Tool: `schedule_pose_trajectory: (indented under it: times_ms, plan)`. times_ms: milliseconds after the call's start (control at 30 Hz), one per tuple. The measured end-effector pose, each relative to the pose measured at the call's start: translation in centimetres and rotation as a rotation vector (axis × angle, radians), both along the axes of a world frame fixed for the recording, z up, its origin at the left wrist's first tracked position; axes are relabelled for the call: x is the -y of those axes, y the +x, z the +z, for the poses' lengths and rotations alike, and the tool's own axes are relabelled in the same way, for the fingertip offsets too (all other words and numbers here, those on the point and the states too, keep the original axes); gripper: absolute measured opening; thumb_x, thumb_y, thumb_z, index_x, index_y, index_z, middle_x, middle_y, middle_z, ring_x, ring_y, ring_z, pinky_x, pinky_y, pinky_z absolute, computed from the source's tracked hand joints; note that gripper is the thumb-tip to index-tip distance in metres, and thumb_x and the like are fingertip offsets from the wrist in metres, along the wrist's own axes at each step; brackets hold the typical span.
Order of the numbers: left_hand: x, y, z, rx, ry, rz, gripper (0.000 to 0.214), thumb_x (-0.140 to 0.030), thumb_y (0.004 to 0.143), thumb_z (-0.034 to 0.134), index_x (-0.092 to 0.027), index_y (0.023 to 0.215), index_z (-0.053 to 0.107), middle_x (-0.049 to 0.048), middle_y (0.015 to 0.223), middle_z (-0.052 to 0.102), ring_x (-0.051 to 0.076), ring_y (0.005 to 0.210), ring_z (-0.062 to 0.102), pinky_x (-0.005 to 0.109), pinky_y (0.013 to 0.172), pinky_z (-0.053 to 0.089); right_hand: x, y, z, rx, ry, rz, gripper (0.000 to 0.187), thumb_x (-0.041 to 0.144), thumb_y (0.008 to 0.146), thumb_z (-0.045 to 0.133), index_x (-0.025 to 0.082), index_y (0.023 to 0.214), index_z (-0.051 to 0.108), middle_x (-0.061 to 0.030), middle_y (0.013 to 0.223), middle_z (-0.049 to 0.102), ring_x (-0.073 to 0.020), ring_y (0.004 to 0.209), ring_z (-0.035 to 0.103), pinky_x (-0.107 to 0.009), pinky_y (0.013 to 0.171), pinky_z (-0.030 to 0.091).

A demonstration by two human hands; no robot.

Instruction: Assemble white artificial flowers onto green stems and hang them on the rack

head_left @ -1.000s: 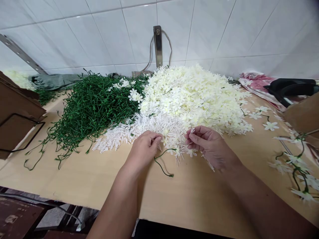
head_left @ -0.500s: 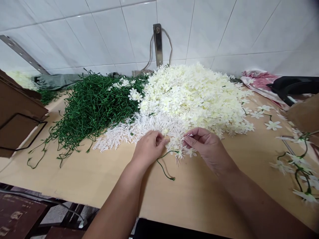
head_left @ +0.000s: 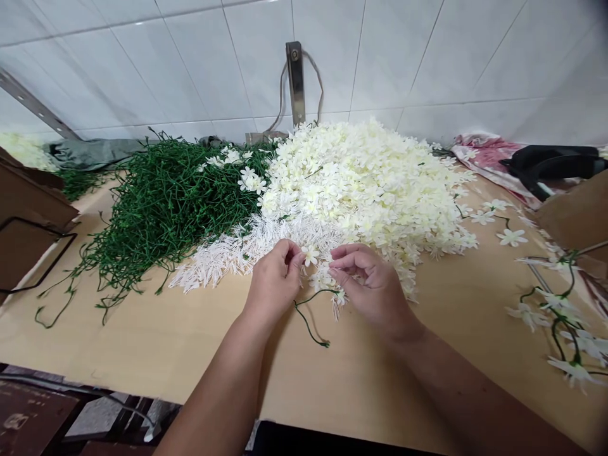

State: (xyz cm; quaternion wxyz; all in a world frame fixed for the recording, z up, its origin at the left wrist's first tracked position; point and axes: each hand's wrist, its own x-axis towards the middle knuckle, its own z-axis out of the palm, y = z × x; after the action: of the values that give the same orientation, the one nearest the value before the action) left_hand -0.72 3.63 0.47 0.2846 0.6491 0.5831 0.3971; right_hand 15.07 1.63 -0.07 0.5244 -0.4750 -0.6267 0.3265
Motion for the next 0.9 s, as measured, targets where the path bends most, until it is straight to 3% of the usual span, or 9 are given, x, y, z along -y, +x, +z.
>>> schedule_pose_trajectory:
  times_ms: [267,567,900]
  plan:
    - [0.4,0.8,0.2,0.102,0.029,-0.118,0.003,-0.018,0.075,0.051,-0.019,0.078,0.05,-0.0035,0.067,0.051,0.009,0.06,0.045,0.02,0.056,0.034,0.0,-0.6,-0.1,0.054,0.079,-0.07,0.006,0.015,0.076,0.057,0.018,0.072,0.06,-0.0071,0.093,0.059,-0.0165,0.088,0.059,-0.035,0.076,0.051]
    - [0.8,1.1,0.3,0.098,0.03,-0.092,0.01,-0.018,0.071,0.054,-0.02,0.08,0.051,-0.0035,0.067,0.055,0.009,0.058,0.048,0.021,0.058,0.035,0.5,-0.4,1.0,0.136,0.186,-0.104,0.01,0.012,0.077,0.054,0.02,0.075,0.06,-0.006,0.09,0.06,-0.0166,0.087,0.059,-0.035,0.078,0.049]
    - [1.1,1.2,0.4,0.038,0.114,-0.154,0.009,-0.016,0.074,0.052,-0.02,0.081,0.049,-0.0032,0.07,0.054,0.009,0.062,0.049,0.021,0.059,0.036,0.4,-0.4,0.2,0.312,0.24,-0.085,0.01,0.011,0.078,0.052,0.018,0.076,0.058,-0.0086,0.092,0.061,-0.0166,0.086,0.059,-0.033,0.077,0.048]
